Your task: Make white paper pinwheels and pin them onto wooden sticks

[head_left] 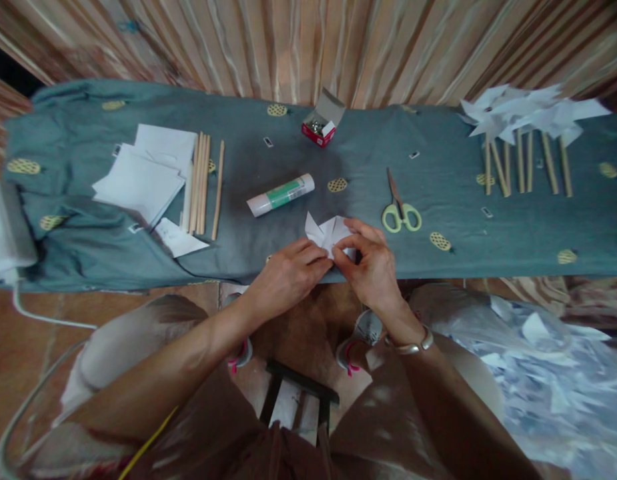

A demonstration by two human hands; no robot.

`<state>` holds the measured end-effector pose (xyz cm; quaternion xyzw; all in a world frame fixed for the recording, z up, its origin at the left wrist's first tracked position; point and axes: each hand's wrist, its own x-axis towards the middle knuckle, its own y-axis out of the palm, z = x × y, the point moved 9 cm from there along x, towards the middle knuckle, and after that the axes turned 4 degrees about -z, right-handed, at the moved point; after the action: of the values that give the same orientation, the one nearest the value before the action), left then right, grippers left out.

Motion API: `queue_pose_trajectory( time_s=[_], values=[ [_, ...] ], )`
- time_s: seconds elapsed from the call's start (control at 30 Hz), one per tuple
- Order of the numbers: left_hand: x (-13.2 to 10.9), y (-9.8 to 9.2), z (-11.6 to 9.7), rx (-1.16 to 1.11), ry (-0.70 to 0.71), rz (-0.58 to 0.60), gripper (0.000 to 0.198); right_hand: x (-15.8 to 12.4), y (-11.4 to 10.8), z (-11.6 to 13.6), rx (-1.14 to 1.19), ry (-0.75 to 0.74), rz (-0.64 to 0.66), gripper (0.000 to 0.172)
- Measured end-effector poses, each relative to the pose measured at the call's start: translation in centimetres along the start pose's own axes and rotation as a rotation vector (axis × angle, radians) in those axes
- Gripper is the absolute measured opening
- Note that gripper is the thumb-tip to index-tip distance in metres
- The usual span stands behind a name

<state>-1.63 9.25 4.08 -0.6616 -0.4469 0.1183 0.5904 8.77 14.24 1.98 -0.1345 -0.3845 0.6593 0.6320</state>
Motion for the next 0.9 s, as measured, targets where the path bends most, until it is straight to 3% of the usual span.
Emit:
queue_pose_trajectory(
  time_s=[0.9],
  values=[
    [-0.01,0.01,0.12,-0.016,-0.005,-0.006,0.016,-0.40,0.11,0.42,0.017,-0.058,-0.011,0.012]
  ],
)
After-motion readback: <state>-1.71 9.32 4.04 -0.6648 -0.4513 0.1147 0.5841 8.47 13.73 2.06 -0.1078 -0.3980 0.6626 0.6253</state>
